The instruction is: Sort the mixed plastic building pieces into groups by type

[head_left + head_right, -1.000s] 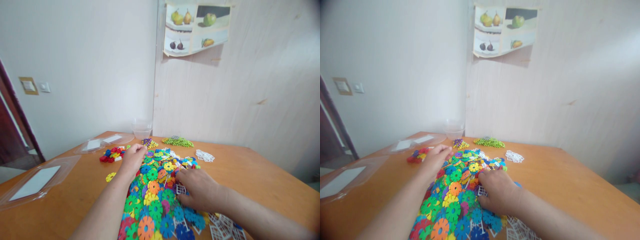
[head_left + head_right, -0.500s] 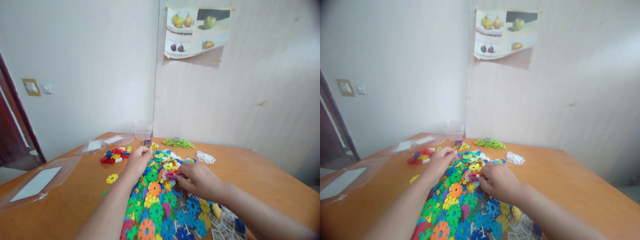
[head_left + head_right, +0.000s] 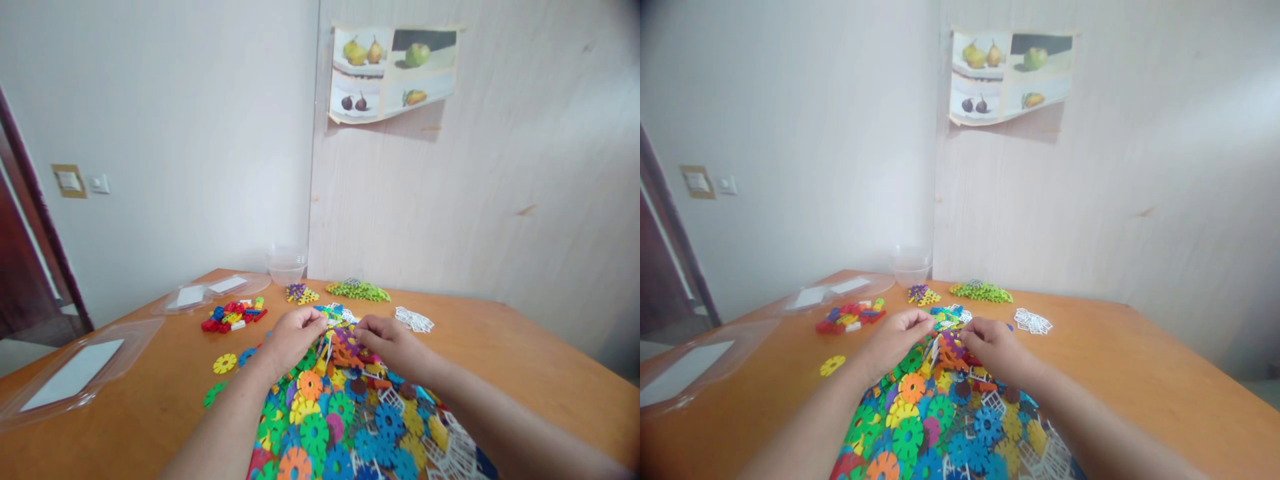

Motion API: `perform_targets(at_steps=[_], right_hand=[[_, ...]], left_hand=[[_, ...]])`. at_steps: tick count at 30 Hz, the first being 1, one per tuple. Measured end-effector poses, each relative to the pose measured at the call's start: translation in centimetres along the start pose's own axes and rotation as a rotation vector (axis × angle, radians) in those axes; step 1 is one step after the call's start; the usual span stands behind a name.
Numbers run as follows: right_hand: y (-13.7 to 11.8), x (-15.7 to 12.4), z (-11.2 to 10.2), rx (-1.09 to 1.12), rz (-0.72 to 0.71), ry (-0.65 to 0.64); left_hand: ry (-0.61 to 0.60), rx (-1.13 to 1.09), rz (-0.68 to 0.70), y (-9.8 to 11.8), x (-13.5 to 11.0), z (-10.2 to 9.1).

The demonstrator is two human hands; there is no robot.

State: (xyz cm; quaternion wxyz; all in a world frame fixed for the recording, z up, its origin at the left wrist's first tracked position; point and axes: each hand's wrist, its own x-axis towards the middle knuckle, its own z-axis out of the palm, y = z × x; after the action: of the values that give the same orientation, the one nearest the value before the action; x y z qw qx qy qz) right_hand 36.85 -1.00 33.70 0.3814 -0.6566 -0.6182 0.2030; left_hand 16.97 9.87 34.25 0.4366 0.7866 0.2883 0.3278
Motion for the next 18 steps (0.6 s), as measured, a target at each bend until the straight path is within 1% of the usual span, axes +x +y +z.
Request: perform_targets(at_steps=[5, 8, 10, 14, 18], right_hand=[[0.3, 0.3, 0.4, 0.187, 0.043, 0.016], [0.2, 0.2, 0.8, 0.251, 0.045, -0.002], [0.3, 0.2, 1.1, 0.272, 0.041, 0.004], [1.1, 0.5, 1.5, 0.264, 0.059, 0.066], [1.8, 0.9, 1.6, 0.261, 0.116, 0.136]], left_hand=[[-0.108, -0.097, 0.000, 0.0, -0.2, 0.5], [-0.144, -0.138, 0.000, -0.1, -0.3, 0.9], [-0.147, -0.157, -0.014, -0.2, -0.3, 1.1], [-0.131, -0.149, -0.042, -0.3, -0.5, 1.1], [-0.128, -0.123, -0.058, -0.1, -0.8, 1.0]])
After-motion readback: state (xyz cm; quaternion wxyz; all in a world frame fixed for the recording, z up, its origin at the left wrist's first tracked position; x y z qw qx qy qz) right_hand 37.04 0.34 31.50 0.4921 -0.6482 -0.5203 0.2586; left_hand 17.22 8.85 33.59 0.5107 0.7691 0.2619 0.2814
